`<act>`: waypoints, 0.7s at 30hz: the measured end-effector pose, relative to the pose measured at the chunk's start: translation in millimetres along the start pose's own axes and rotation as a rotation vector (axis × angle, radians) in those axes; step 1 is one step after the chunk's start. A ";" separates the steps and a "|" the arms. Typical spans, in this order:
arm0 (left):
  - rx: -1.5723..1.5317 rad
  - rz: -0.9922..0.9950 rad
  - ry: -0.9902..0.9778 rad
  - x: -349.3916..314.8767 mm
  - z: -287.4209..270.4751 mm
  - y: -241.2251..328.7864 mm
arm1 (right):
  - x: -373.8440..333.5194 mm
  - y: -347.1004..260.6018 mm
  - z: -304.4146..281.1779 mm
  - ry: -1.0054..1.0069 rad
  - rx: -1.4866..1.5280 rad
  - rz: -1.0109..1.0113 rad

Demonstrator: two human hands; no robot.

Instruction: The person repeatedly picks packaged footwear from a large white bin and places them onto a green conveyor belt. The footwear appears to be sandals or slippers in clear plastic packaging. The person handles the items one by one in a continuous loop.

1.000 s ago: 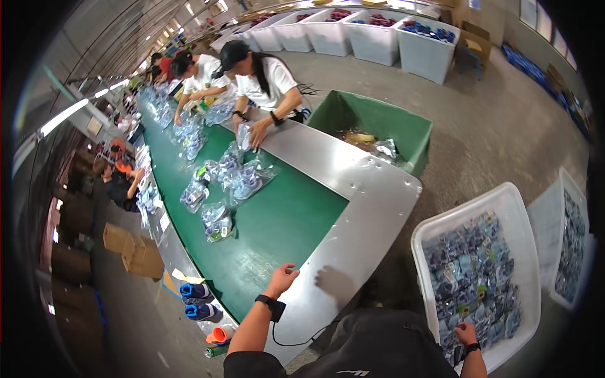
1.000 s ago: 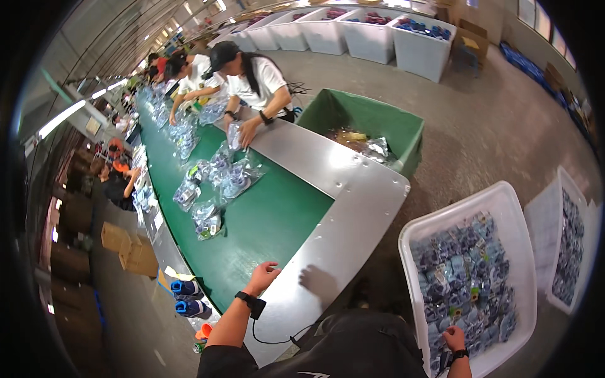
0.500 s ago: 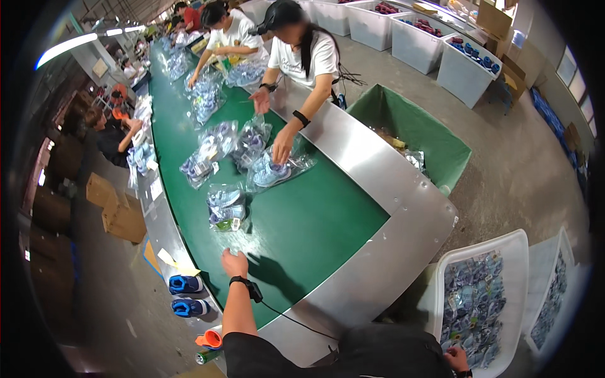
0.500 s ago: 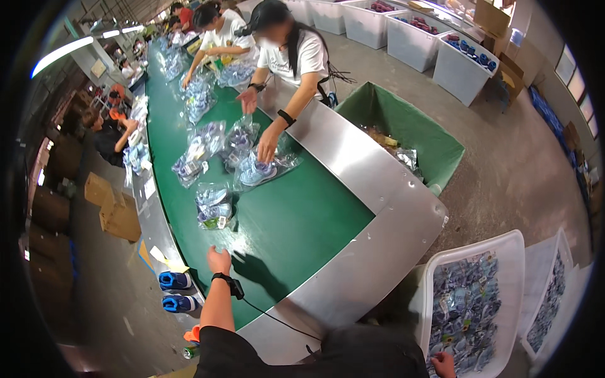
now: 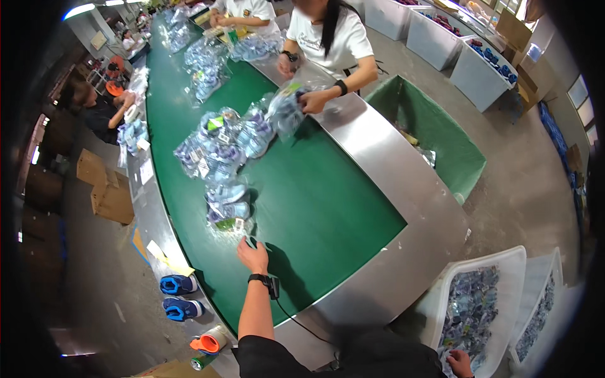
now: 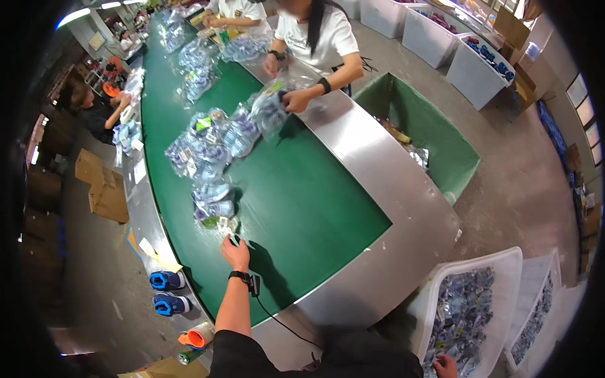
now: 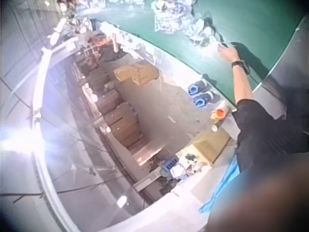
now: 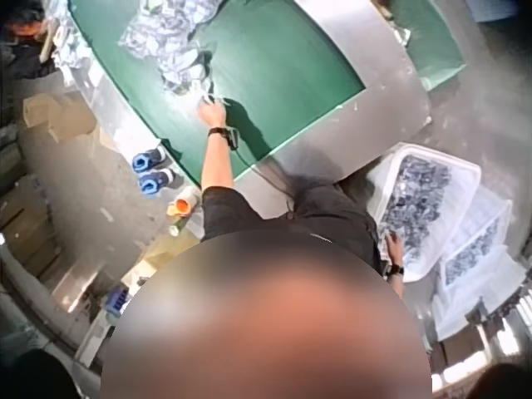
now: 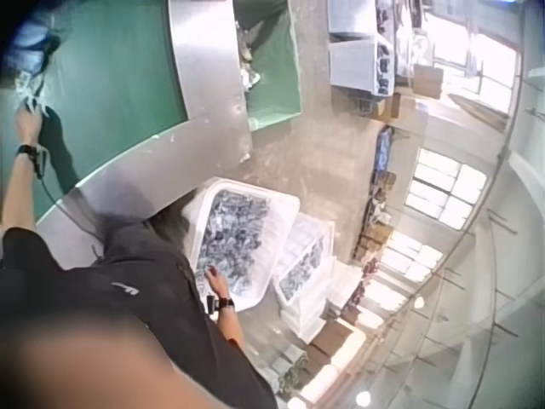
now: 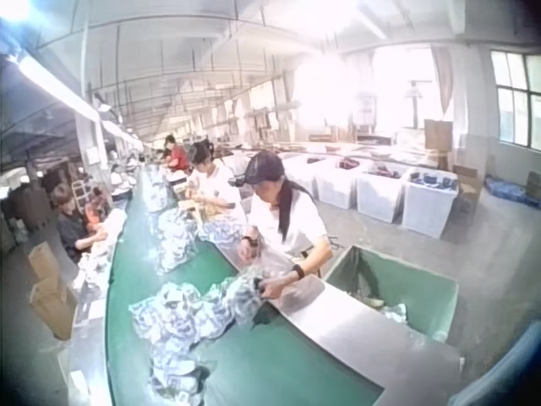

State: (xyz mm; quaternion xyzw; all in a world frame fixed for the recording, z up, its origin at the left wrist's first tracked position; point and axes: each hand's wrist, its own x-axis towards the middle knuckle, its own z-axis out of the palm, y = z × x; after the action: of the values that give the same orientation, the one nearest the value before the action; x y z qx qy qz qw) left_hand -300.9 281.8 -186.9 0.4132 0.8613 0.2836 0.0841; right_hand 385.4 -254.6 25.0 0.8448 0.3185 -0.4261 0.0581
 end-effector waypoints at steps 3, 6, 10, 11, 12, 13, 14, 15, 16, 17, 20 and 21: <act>-0.127 -0.063 -0.096 12.6 -11.3 2.1 | 3.1 -7.0 -7.7 -0.017 -0.025 -0.050; -0.129 -0.003 -0.266 19.1 -37.7 6.6 | 0.6 6.4 -13.1 -0.019 -0.084 -0.058; -0.318 0.152 -0.287 16.7 -91.4 14.5 | -3.2 49.8 -28.8 0.013 -0.008 -0.029; -0.272 0.151 -0.348 15.3 -107.1 14.8 | -3.4 62.7 -33.0 0.037 -0.068 -0.042; -0.246 0.146 -0.405 17.0 -124.3 14.0 | -1.4 75.0 -39.0 0.063 -0.128 -0.052; -0.219 0.141 -0.462 23.0 -141.5 13.5 | 0.8 86.8 -45.0 0.063 -0.102 -0.026; -0.201 0.158 -0.572 35.0 -161.6 11.9 | 1.4 97.9 -47.3 0.062 -0.078 0.000; -0.180 0.171 -0.683 50.8 -184.9 9.1 | 4.1 108.6 -53.3 0.026 -0.039 -0.017; -0.093 0.142 -0.752 72.6 -207.9 8.5 | 7.2 116.1 -53.9 0.029 -0.094 0.002; -0.014 0.096 -0.822 99.5 -231.6 9.9 | 11.2 121.6 -57.4 0.031 -0.151 0.021; 0.261 0.339 -0.578 186.7 -298.6 29.1 | 23.8 118.0 -67.6 0.042 0.018 0.050; 0.214 0.362 -0.453 208.6 -315.1 37.4 | 26.4 109.9 -69.2 0.090 0.000 0.026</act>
State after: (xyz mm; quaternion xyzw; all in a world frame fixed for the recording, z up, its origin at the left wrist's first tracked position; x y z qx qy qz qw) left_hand -530.0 326.9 112.6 0.6191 0.7579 0.1022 0.1783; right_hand 508.7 -303.1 29.5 0.8672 0.3096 -0.3868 0.0494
